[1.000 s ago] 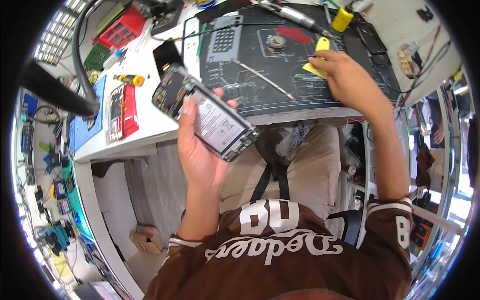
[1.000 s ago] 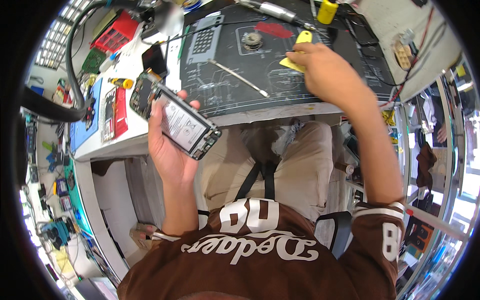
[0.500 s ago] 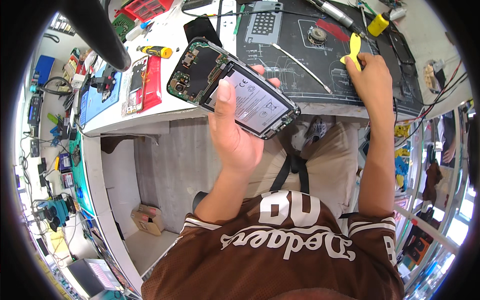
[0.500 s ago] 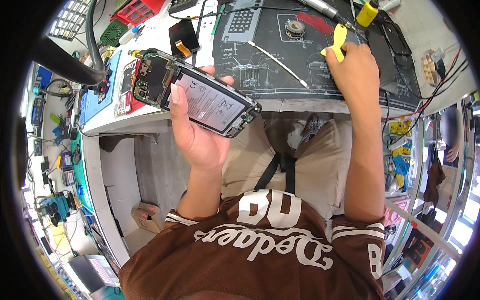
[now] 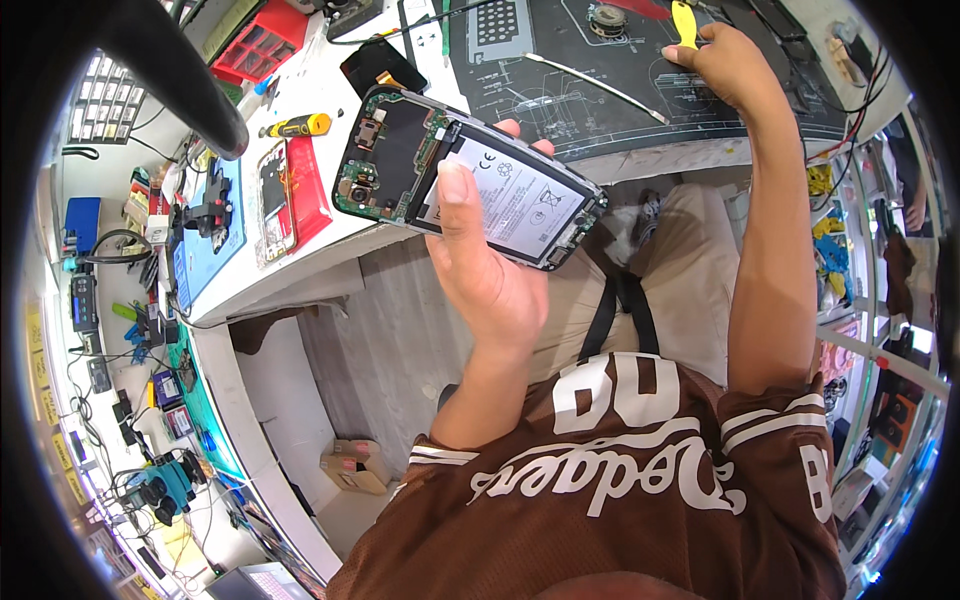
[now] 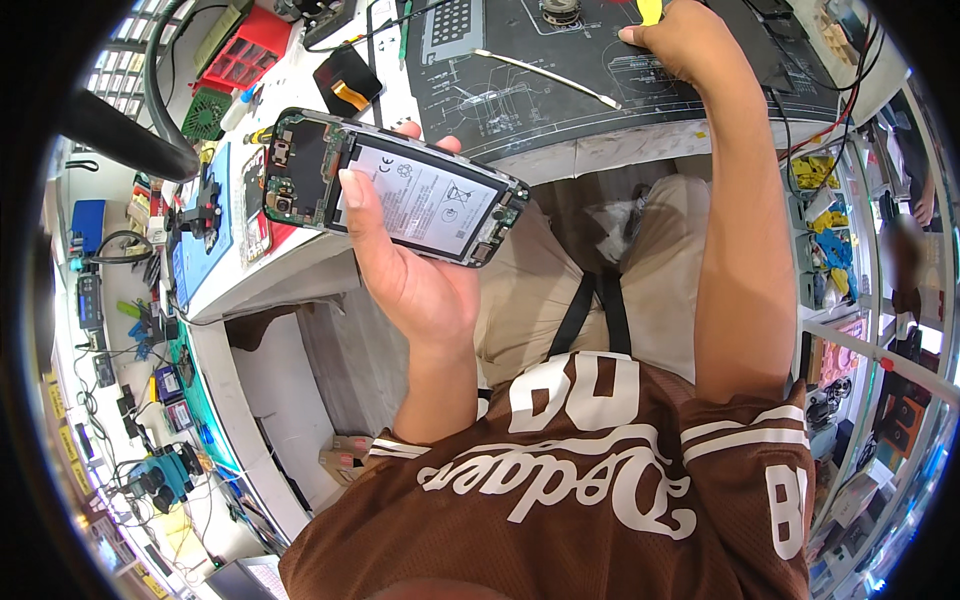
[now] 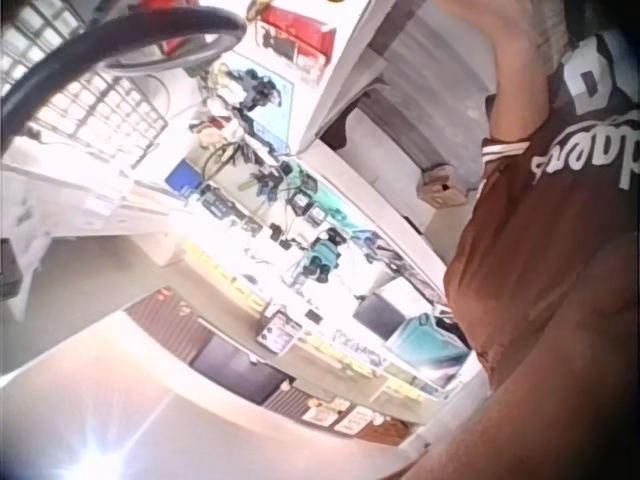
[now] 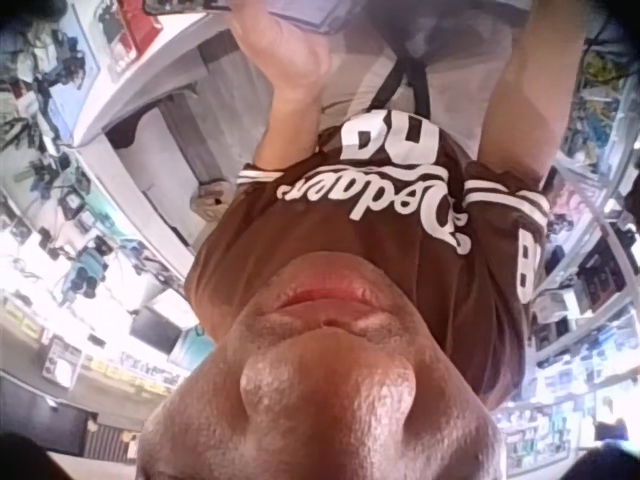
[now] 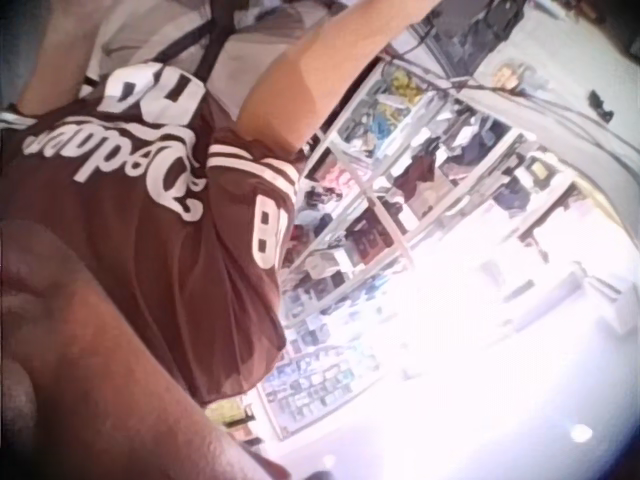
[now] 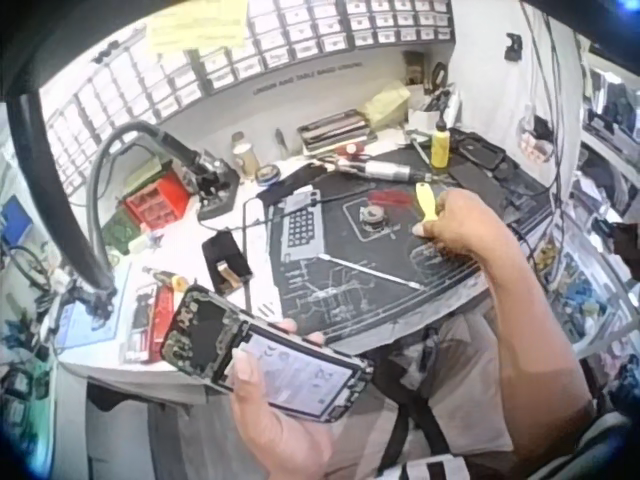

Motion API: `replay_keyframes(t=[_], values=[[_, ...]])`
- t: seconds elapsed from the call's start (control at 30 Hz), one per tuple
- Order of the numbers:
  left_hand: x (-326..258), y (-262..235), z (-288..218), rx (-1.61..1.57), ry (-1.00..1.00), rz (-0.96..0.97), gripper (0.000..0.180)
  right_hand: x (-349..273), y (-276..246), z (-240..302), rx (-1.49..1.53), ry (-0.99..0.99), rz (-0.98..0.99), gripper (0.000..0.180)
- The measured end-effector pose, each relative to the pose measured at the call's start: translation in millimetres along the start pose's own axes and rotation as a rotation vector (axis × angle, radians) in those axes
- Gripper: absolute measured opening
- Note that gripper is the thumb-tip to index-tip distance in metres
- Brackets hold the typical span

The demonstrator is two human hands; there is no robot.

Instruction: The person uses a metal pick and a yellow plastic pry tool to carefully lift and separate the battery from the phone chassis. They repeatedly probe the battery edges and corners to loosen adhesive, then set the tools down on the workbench.

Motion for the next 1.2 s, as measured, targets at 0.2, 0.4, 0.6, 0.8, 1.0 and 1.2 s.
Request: replay_keyframes(t=[0.2, 0.4, 0.6, 0.8, 1.0, 1.2], values=[[0, -5, -3, -0.016, -0.023, 0.011, 0.051, -1, 4, 2, 0.145, 0.071, 0.233, 0.054], [3, -5, 0, -0.04, -0.048, 0.015, 0.05, -15, -16, -4, 0.489, 0.059, 0.107, 0.034], [0, -4, 7, 0.011, -0.094, -0.006, 0.052, -142, -46, 73, 1.091, 0.066, 0.208, 0.023], [-6, 17, 20, 0.138, -0.084, 0.005, 0.052, -196, -36, 98, 1.376, -0.123, 0.066, 0.021], [-8, 37, 20, 0.196, 0.035, 0.017, 0.056, -188, -50, 84, 1.168, -0.207, -0.2, 0.018], [-11, 52, 26, 0.268, 0.087, 0.089, 0.058, -179, -73, 78, 0.92, -0.362, -0.191, 0.014]])
Point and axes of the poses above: each hand's wrist, its own x-axis towards the middle knuckle, its own y-axis out of the palm, z = x × y, the point moved 9 cm from there along x, towards the middle knuckle, and after that the axes turned 6 degrees about -z, right-handed, at the moved point
